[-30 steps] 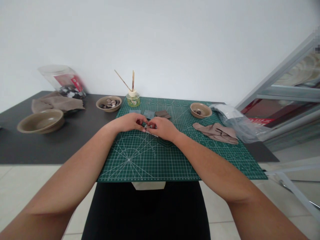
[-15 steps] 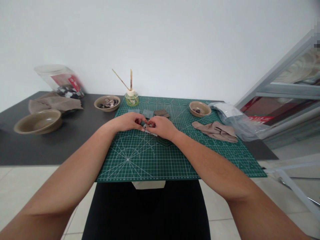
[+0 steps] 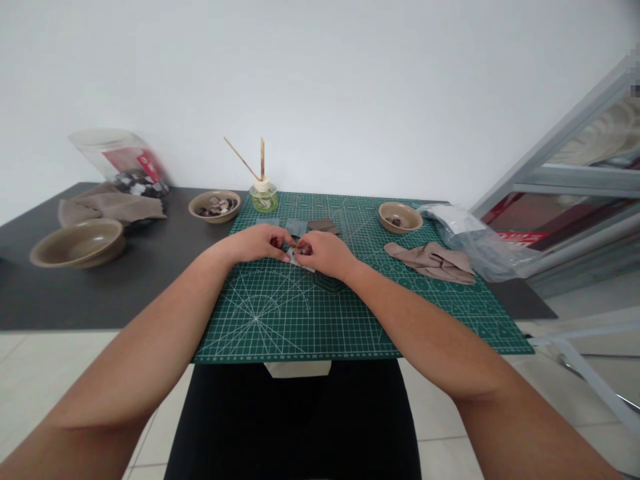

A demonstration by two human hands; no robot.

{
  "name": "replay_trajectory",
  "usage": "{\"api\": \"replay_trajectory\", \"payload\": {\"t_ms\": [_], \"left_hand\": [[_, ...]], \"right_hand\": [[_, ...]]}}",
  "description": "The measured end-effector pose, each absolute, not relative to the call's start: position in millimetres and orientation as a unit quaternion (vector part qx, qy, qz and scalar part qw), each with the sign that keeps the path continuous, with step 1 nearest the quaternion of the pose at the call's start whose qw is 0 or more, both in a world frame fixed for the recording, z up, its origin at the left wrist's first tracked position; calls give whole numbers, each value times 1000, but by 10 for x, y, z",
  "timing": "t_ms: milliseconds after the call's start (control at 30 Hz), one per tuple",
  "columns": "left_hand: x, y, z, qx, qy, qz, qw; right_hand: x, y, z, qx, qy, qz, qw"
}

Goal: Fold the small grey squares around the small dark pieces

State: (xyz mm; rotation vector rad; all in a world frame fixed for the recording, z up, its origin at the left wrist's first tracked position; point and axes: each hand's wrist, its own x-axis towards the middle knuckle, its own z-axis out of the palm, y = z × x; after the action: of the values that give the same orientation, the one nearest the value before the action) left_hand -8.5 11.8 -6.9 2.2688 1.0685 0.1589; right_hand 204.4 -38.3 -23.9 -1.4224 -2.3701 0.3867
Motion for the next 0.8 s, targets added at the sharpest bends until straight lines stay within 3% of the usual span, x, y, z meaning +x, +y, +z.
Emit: {"api": "replay_trajectory", "payload": {"t_ms": [333, 667, 800], "left_hand": [[-88, 124, -70, 855, 406, 56, 318], [-80, 118, -47, 860, 408, 50, 303], [-91, 129, -63, 859, 403, 57, 309]], "right_hand": [[2086, -399, -187, -484, -836, 190, 174], [2061, -366, -235, -487, -835, 168, 191], [2074, -381, -210, -465, -838, 217, 187]]}}
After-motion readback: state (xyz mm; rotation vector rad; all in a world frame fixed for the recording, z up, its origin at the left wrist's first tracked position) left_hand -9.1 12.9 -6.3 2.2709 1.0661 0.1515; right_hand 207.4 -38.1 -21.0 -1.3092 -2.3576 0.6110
